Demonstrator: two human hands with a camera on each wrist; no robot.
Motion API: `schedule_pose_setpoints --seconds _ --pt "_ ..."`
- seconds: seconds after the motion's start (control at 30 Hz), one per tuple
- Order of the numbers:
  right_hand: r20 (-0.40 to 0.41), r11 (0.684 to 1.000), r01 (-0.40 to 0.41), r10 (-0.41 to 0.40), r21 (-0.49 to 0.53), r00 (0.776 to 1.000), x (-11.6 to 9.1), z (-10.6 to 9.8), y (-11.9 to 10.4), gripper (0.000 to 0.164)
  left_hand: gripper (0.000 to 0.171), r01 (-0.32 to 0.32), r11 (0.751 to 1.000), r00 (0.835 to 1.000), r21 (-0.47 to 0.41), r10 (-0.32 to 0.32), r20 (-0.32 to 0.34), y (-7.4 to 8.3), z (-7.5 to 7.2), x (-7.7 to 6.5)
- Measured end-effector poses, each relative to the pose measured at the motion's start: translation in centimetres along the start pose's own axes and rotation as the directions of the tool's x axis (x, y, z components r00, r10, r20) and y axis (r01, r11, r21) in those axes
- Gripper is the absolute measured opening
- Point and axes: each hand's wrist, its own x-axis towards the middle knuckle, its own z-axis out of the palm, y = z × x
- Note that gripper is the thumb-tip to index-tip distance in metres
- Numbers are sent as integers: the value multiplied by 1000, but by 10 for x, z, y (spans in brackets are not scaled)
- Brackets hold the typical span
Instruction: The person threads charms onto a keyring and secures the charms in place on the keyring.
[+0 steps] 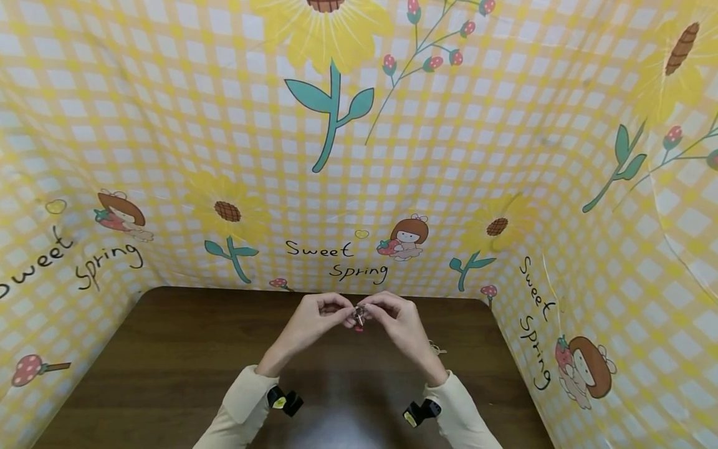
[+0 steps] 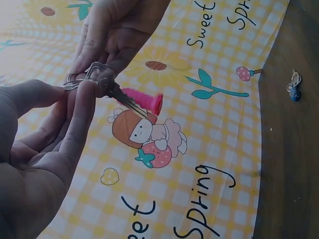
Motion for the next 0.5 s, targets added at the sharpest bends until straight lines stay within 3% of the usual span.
schedule_pose_setpoints --seconds 0.27,0.5 --pt "-34 995 84 -86 -59 996 2 -1 3 9 15 -7 1000 999 9 6 36 4 3 3" --pt "-50 949 224 -240 -220 969 3 -3 4 13 14 26 999 998 32 -28 58 6 4 3"
